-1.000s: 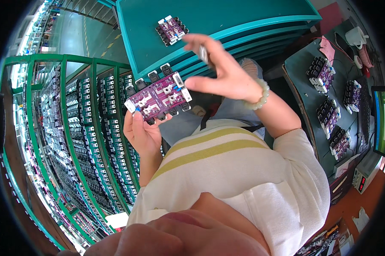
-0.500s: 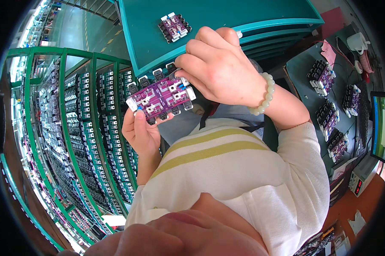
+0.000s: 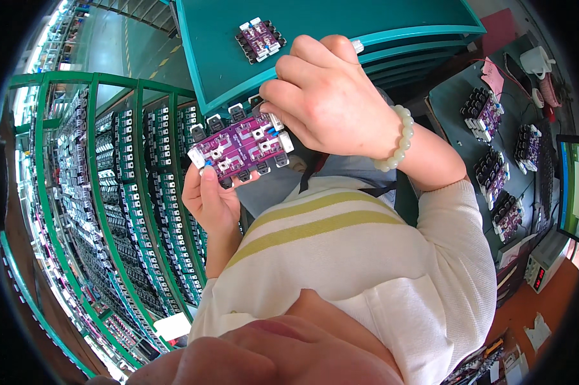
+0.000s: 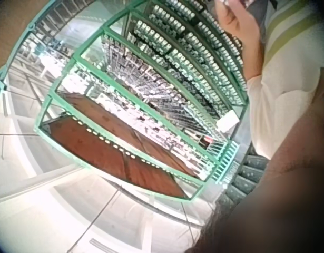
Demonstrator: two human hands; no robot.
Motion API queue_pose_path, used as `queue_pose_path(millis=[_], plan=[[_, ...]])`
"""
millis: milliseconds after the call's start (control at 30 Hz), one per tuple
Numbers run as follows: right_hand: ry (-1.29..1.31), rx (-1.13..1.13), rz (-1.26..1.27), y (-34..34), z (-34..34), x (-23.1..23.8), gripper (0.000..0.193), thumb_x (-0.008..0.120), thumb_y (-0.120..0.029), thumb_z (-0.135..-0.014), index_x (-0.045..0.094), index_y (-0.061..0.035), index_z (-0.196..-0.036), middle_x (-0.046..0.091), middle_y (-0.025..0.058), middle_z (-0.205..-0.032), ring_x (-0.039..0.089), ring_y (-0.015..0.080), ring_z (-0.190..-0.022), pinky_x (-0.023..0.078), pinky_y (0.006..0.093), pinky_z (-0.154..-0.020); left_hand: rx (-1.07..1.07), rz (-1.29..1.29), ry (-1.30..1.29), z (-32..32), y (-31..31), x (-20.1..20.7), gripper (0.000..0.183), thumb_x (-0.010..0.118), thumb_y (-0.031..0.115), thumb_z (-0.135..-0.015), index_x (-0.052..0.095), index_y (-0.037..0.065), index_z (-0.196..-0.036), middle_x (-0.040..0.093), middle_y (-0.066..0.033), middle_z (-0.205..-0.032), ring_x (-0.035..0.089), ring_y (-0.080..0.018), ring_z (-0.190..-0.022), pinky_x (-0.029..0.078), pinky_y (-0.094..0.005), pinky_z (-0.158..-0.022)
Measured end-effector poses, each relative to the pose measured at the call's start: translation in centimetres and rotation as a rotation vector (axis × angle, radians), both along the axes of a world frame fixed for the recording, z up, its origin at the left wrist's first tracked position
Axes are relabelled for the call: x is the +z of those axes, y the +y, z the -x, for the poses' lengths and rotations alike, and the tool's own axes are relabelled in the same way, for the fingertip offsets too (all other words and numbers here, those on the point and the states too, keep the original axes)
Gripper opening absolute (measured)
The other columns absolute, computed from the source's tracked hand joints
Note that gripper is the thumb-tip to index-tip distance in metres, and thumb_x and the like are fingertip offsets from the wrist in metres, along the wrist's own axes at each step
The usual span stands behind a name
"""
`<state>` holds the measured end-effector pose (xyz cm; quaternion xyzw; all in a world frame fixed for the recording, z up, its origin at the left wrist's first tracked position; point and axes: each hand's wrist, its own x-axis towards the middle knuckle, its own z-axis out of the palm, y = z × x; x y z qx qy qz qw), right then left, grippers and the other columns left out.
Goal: The person uses a small metal tool to scrape and clean the surface of purple circuit boards. They handle the boards one at a time, scraping specific areas and then placing them into a green storage rack. The process is repeated for multiple boards throughout the video.
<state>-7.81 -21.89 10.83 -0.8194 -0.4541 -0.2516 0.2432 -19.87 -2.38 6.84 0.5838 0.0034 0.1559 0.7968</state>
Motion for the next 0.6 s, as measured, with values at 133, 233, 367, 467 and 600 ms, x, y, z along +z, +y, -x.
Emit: queue_pose_path(millis=[133, 233, 367, 467, 600], plan=[[0.033, 0.043, 0.004, -0.1, -0.5, 0.0, 0.012, 0.068, -0.021, -0.073, 0.061, -0.0121, -0.075, 0.047, 0.0000, -0.070, 0.047, 0.0185, -0.077, 0.031, 0.0334, -0.070, -0.022, -0.001, -0.002, 0.1, 0.2, -0.3, 0.030, 0.038, 0.005, -0.094, 0.046, -0.014, -0.117, 0.061, -0.0221, -0.103, 0.067, -0.0297, -0.082, 0.061, -0.0428, -0.063], [0.069, 0.098, 0.032, -0.2, -1.1, 0.0, 0.012, 0.068, -0.021, -0.074, 0.062, -0.0114, -0.073, 0.047, 0.0001, -0.068, 0.047, 0.0186, -0.075, 0.031, 0.0336, -0.069, -0.020, -0.008, 0.004, 0.2, 0.0, -0.5, 0.030, 0.038, 0.005, -0.094, 0.046, -0.014, -0.116, 0.062, -0.0221, -0.103, 0.067, -0.0292, -0.081, 0.061, -0.0423, -0.063], [0.116, 0.168, 0.038, -0.3, -1.8, 0.0, 0.010, 0.067, -0.020, -0.075, 0.063, -0.0105, -0.072, 0.047, 0.0007, -0.066, 0.046, 0.0191, -0.073, 0.030, 0.0340, -0.069, -0.018, -0.009, 0.016, 0.2, -0.1, -0.5, 0.030, 0.039, 0.005, -0.094, 0.047, -0.015, -0.116, 0.062, -0.0221, -0.102, 0.067, -0.0286, -0.080, 0.061, -0.0420, -0.062], [0.167, 0.229, 0.081, -0.6, -2.2, 0.5, 0.008, 0.066, -0.017, -0.076, 0.064, -0.0091, -0.077, 0.047, 0.0015, -0.067, 0.044, 0.0199, -0.072, 0.028, 0.0344, -0.068, -0.033, -0.025, 0.008, 0.2, 0.1, -0.6, 0.030, 0.039, 0.005, -0.094, 0.047, -0.015, -0.116, 0.062, -0.0221, -0.101, 0.067, -0.0285, -0.079, 0.061, -0.0417, -0.062], [0.179, 0.247, 0.086, -0.6, -2.4, 0.6, 0.009, 0.066, -0.017, -0.076, 0.064, -0.0087, -0.076, 0.047, 0.0013, -0.066, 0.044, 0.0200, -0.072, 0.028, 0.0345, -0.068, -0.028, -0.037, 0.019, 0.2, 0.1, -0.6, 0.031, 0.040, 0.006, -0.094, 0.047, -0.015, -0.116, 0.062, -0.0219, -0.101, 0.067, -0.0284, -0.078, 0.061, -0.0412, -0.062]])
